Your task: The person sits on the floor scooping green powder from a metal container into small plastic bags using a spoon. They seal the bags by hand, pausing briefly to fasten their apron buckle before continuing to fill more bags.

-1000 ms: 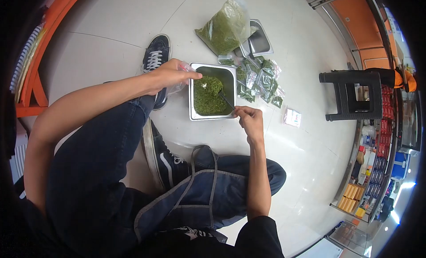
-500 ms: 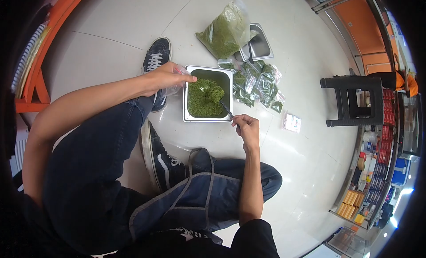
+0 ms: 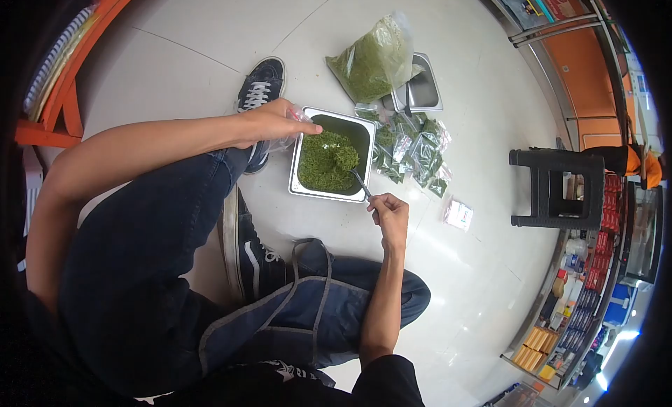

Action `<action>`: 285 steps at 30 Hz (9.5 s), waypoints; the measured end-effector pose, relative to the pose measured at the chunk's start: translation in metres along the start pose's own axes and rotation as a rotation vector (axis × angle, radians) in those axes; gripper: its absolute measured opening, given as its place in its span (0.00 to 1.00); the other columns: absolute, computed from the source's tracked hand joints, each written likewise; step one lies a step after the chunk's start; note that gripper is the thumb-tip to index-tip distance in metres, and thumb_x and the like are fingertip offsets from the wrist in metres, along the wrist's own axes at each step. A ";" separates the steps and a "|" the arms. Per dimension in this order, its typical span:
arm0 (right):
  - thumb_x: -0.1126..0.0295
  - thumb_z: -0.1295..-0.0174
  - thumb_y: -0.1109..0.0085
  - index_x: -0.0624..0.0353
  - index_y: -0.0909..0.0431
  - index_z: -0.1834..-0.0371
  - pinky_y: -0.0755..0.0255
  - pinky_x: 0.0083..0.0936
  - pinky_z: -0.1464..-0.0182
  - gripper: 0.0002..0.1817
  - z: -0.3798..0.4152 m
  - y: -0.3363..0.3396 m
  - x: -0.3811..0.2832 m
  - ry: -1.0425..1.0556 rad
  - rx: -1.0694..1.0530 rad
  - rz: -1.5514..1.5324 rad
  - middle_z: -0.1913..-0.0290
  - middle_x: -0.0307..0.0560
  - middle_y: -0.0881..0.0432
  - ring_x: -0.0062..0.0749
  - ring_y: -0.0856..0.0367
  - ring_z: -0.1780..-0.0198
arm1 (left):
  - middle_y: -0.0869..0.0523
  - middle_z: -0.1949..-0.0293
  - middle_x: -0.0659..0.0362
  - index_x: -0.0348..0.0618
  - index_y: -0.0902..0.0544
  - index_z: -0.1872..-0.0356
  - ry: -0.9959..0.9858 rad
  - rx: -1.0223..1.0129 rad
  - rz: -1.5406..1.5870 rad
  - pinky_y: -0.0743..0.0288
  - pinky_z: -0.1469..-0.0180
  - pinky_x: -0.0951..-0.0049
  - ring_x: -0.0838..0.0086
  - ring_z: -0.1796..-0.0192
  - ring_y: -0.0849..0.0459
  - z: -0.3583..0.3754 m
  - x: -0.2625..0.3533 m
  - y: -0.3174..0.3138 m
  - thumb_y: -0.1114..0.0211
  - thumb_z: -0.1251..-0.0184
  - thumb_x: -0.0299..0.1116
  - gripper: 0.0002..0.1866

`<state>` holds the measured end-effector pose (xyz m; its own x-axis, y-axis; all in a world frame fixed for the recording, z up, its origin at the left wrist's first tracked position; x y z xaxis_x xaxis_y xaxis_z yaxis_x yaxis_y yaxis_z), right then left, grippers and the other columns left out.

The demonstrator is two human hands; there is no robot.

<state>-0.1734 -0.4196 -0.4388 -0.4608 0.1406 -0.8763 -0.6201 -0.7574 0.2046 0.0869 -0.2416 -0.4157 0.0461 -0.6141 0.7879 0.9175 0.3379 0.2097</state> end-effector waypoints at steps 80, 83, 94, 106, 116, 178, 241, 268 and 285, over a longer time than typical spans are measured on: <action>0.77 0.42 0.40 0.66 0.14 0.73 0.37 0.26 0.77 0.07 0.054 -0.022 -0.077 0.350 -0.071 0.101 0.84 0.40 0.24 0.22 0.33 0.82 | 0.20 0.51 0.51 0.34 0.29 0.42 -0.890 -0.113 -1.197 0.36 0.37 0.55 0.58 0.40 0.26 0.021 0.070 -0.104 0.23 0.48 0.43 0.36; 0.75 0.40 0.41 0.66 0.14 0.69 0.33 0.26 0.74 0.07 0.047 -0.021 -0.071 0.381 -0.085 0.194 0.80 0.43 0.20 0.24 0.28 0.78 | 0.20 0.51 0.51 0.33 0.29 0.41 -0.906 -0.115 -1.190 0.36 0.39 0.56 0.59 0.39 0.26 0.021 0.069 -0.104 0.23 0.47 0.42 0.37; 0.72 0.37 0.39 0.67 0.13 0.64 0.30 0.27 0.73 0.09 0.055 -0.039 -0.086 0.551 -0.035 0.292 0.78 0.47 0.17 0.25 0.25 0.77 | 0.20 0.55 0.51 0.34 0.29 0.46 -0.955 -0.182 -1.134 0.34 0.42 0.58 0.57 0.42 0.25 0.023 0.068 -0.111 0.25 0.45 0.43 0.32; 0.65 0.39 0.36 0.54 0.14 0.66 0.22 0.45 0.64 0.06 0.075 -0.051 -0.106 0.744 0.173 0.797 0.69 0.52 0.16 0.52 0.16 0.67 | 0.19 0.52 0.44 0.32 0.30 0.43 -0.996 -0.208 -0.910 0.26 0.45 0.52 0.48 0.46 0.20 0.020 0.064 -0.100 0.27 0.42 0.42 0.32; 0.67 0.38 0.41 0.53 0.17 0.58 0.21 0.44 0.64 0.08 0.076 -0.056 -0.096 0.725 0.135 0.933 0.61 0.47 0.17 0.49 0.15 0.63 | 0.17 0.57 0.43 0.36 0.26 0.47 -0.879 -0.263 -0.930 0.22 0.51 0.56 0.48 0.53 0.16 0.031 0.075 -0.100 0.28 0.39 0.51 0.31; 0.69 0.46 0.30 0.52 0.14 0.66 0.22 0.34 0.66 0.05 0.094 -0.025 -0.107 0.917 0.304 0.767 0.65 0.40 0.14 0.40 0.15 0.69 | 0.19 0.49 0.37 0.31 0.28 0.43 -0.815 -0.272 -0.801 0.23 0.42 0.56 0.47 0.44 0.19 0.008 0.060 -0.090 0.32 0.38 0.44 0.30; 0.76 0.41 0.32 0.65 0.14 0.68 0.29 0.26 0.72 0.03 0.061 0.032 -0.066 0.579 0.489 0.349 0.72 0.48 0.14 0.29 0.19 0.78 | 0.19 0.52 0.55 0.42 0.27 0.48 -0.637 -0.062 -0.231 0.27 0.38 0.66 0.69 0.45 0.19 -0.012 0.084 -0.066 0.25 0.36 0.39 0.24; 0.67 0.41 0.28 0.67 0.19 0.49 0.22 0.29 0.59 0.20 0.051 -0.045 -0.167 0.871 0.210 0.268 0.60 0.51 0.17 0.37 0.16 0.63 | 0.21 0.55 0.58 0.41 0.32 0.46 -0.565 -0.062 0.166 0.25 0.45 0.74 0.77 0.50 0.20 0.003 0.088 -0.062 0.25 0.35 0.30 0.24; 0.75 0.39 0.32 0.66 0.13 0.62 0.26 0.22 0.64 0.06 0.037 -0.044 -0.119 0.672 0.279 0.038 0.69 0.48 0.14 0.25 0.18 0.70 | 0.21 0.46 0.53 0.41 0.34 0.39 -0.551 -0.279 0.089 0.28 0.37 0.69 0.70 0.39 0.22 0.020 0.079 -0.076 0.32 0.27 0.38 0.24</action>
<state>-0.1150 -0.3800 -0.3276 -0.0516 -0.3731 -0.9264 -0.7917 -0.5501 0.2657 0.0128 -0.3017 -0.3583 -0.0147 -0.1090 0.9939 0.9917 0.1258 0.0285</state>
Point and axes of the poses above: each hand's wrist, its own z-axis away from the middle knuckle, its own y-axis out of the back of the hand, x = y × z, the point moved 10 cm from there along -z, towards the middle knuckle
